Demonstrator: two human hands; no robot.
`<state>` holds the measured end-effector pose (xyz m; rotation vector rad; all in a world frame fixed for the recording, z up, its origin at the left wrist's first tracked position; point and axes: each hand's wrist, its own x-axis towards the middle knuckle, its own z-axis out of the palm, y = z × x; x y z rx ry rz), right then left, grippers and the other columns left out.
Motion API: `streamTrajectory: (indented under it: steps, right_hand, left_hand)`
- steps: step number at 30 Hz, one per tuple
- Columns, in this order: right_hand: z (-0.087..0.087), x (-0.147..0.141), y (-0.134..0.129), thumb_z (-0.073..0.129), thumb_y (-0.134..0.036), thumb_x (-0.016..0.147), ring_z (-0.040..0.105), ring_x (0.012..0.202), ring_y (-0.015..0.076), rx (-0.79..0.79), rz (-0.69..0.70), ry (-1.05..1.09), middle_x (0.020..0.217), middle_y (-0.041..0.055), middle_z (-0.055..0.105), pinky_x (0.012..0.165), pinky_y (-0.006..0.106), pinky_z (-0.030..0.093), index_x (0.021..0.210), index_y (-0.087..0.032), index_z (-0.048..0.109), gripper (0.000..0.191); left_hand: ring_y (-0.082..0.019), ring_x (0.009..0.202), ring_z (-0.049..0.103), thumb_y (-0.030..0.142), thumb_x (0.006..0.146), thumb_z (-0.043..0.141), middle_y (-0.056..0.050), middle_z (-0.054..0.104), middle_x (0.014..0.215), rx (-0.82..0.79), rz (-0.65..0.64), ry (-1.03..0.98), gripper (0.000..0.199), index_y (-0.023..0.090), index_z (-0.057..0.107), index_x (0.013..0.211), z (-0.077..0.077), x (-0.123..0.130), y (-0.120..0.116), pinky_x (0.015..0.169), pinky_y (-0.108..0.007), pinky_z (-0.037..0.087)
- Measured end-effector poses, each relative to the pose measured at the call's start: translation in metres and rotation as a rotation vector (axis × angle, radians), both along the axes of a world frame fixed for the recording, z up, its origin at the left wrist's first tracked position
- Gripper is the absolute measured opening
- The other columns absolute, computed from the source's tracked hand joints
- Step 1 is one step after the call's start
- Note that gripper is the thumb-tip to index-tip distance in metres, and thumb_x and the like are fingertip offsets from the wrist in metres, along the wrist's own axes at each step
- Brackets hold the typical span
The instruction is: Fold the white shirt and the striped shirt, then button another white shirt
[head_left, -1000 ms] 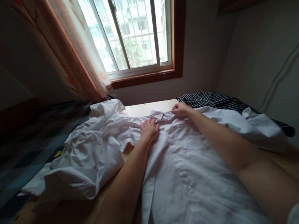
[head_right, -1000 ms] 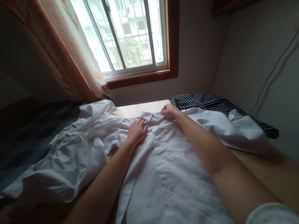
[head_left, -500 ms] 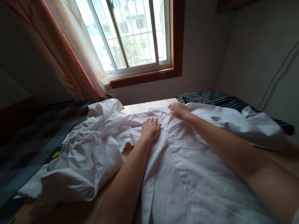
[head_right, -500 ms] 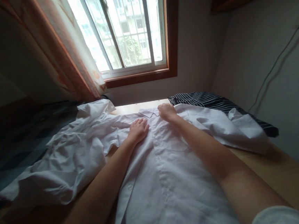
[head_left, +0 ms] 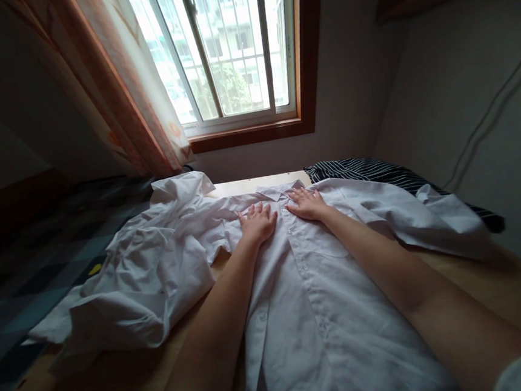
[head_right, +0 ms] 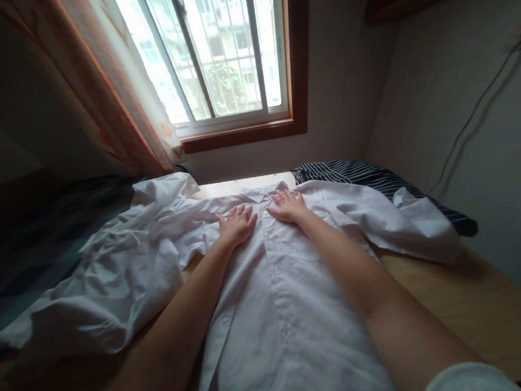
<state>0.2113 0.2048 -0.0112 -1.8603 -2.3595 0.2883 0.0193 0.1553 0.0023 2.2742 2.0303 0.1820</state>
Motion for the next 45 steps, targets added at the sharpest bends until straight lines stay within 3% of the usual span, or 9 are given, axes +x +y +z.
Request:
streamTrajectory:
  steps: [6, 13, 22, 30, 34, 37, 40, 43, 45]
  right_hand:
    - [-0.002, 0.004, 0.000, 0.025, -0.070, 0.093, 0.013, 0.150, 0.0287, 0.032, 0.032, 0.011, 0.164, 0.0017, 0.016, 0.116, 0.064, 0.005, 0.154, -0.032, 0.028, 0.072]
    - [-0.004, 0.005, 0.000, 0.025, -0.066, 0.095, 0.016, 0.150, 0.0282, 0.050, 0.021, 0.010, 0.164, 0.0016, 0.018, 0.118, 0.060, 0.009, 0.154, -0.032, 0.030, 0.068]
    - [-0.004, 0.010, 0.000, 0.027, -0.042, 0.101, 0.020, 0.149, 0.0235, 0.061, 0.016, 0.050, 0.162, 0.0006, 0.023, 0.119, 0.055, 0.011, 0.151, -0.030, 0.036, 0.052]
    - [-0.009, 0.017, 0.000, 0.033, -0.019, 0.097, 0.035, 0.142, 0.0199, 0.214, -0.064, -0.002, 0.154, 0.0093, 0.042, 0.116, 0.034, 0.025, 0.144, -0.014, 0.049, 0.049]
    - [0.004, 0.000, -0.020, 0.031, -0.009, 0.093, 0.032, 0.143, 0.0249, 0.308, -0.098, -0.030, 0.147, 0.0166, 0.049, 0.118, 0.037, 0.017, 0.134, -0.006, 0.056, 0.048]
    - [0.013, -0.020, -0.041, 0.034, -0.010, 0.093, 0.044, 0.133, 0.0256, 0.316, 0.007, -0.037, 0.133, 0.0185, 0.060, 0.116, 0.035, 0.022, 0.120, -0.007, 0.065, 0.041]
    - [0.011, -0.037, -0.060, 0.032, -0.026, 0.098, 0.049, 0.128, 0.0257, 0.204, 0.020, 0.025, 0.136, 0.0170, 0.059, 0.111, 0.040, 0.030, 0.127, -0.011, 0.061, 0.043]
    - [0.004, -0.039, -0.070, 0.023, -0.045, 0.101, 0.027, 0.145, 0.0276, 0.096, -0.061, 0.062, 0.159, 0.0072, 0.033, 0.115, 0.057, 0.017, 0.148, -0.024, 0.042, 0.054]
    - [-0.001, -0.031, -0.070, 0.020, -0.055, 0.099, 0.014, 0.149, 0.0287, 0.041, -0.121, 0.052, 0.163, 0.0033, 0.021, 0.115, 0.063, 0.008, 0.153, -0.028, 0.033, 0.061]
  left_hand:
    - [-0.028, 0.150, 0.016, 0.046, 0.098, 0.018, -0.001, 0.022, 0.163, -0.035, 0.038, 0.007, 0.056, 0.033, 0.036, 0.150, 0.001, -0.016, 0.017, 0.113, -0.071, 0.011]
    - [-0.031, 0.150, 0.015, 0.061, 0.094, 0.022, -0.004, 0.020, 0.163, -0.026, 0.104, 0.063, 0.068, 0.029, 0.033, 0.152, 0.001, -0.035, 0.025, 0.116, -0.066, 0.008]
    - [-0.031, 0.151, 0.014, 0.064, 0.093, 0.020, -0.001, 0.016, 0.164, -0.072, 0.098, 0.107, 0.069, 0.032, 0.030, 0.154, 0.006, -0.047, 0.029, 0.118, -0.061, 0.012]
    - [-0.035, 0.146, 0.025, 0.046, 0.099, 0.028, -0.013, 0.033, 0.158, 0.088, 0.215, 0.110, 0.055, 0.024, 0.047, 0.145, 0.005, -0.043, 0.020, 0.113, -0.063, 0.021]
    - [-0.028, 0.138, 0.041, 0.018, 0.092, 0.039, -0.011, 0.052, 0.146, 0.332, 0.018, 0.114, 0.044, 0.018, 0.061, 0.130, 0.012, -0.030, 0.014, 0.117, -0.046, 0.025]
    - [-0.021, 0.124, 0.055, 0.020, 0.093, 0.040, -0.009, 0.063, 0.132, 0.292, -0.120, -0.002, 0.041, 0.018, 0.061, 0.128, 0.014, -0.010, 0.009, 0.110, -0.033, 0.038]
    - [-0.023, 0.134, 0.046, 0.031, 0.098, 0.032, -0.008, 0.054, 0.144, 0.145, -0.139, -0.024, 0.046, 0.019, 0.054, 0.137, 0.007, 0.007, 0.003, 0.115, -0.042, 0.032]
    - [-0.029, 0.149, 0.022, 0.046, 0.099, 0.025, -0.004, 0.027, 0.161, 0.002, -0.096, 0.023, 0.055, 0.028, 0.037, 0.150, 0.001, 0.011, -0.001, 0.116, -0.065, 0.014]
    - [-0.031, 0.151, 0.014, 0.058, 0.096, 0.023, -0.002, 0.019, 0.163, -0.044, -0.066, 0.045, 0.061, 0.033, 0.032, 0.152, 0.000, 0.007, -0.003, 0.113, -0.071, 0.008]
